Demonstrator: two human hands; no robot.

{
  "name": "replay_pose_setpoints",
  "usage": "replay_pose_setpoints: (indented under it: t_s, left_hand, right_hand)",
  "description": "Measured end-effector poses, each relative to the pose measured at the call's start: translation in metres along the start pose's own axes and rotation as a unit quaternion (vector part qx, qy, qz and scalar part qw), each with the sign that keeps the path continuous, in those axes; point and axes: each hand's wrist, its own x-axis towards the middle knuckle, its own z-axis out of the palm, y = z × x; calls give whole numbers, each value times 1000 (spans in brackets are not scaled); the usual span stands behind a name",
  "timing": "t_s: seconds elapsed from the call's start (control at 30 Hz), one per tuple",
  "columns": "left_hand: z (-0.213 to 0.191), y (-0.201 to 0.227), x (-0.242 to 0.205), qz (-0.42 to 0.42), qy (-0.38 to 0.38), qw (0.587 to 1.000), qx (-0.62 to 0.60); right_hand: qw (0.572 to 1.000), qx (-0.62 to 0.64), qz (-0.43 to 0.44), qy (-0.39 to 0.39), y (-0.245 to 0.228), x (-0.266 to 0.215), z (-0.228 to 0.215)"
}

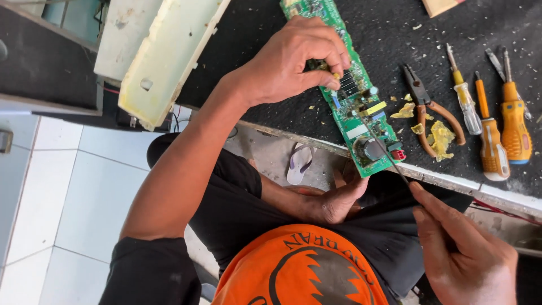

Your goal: The person uses a screwdriver to scrape and clean components on a green circuit board. They rotate the board to access different areas and continue scraping residue from the surface.

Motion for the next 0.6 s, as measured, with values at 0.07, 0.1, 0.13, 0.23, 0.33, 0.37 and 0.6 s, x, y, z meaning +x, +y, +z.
replay_pose_setpoints:
  t_s: [0.07,0.1,0.13,0.23,0.33,0.37,0.6]
  left_hand:
    - [0,0,1,11,12,1000,4]
    - [0,-1,1,10,12,1000,2]
    - [0,-2,1,9,13,1000,1]
    - [3,0,1,9,27,1000,-6]
    - [7,-1,3,20,58,996,-59]
    - [1,3,4,19,61,996,-57]
    - [4,28,18,7,158,984,-87]
  right_hand:
    - [1000,23,-1,6,-2,-3,-2]
    - [999,18,24,15,-1,-5,-3]
    - [998,14,49,24,-1,-8,-4]
    - [996,0,90,21,-6,-9,-8]
    - [994,-7,109,19,-7,-9,-7]
    - [994,-7,107,18,-6,-9,-5]
    - [982,90,142,82,9,-16,2]
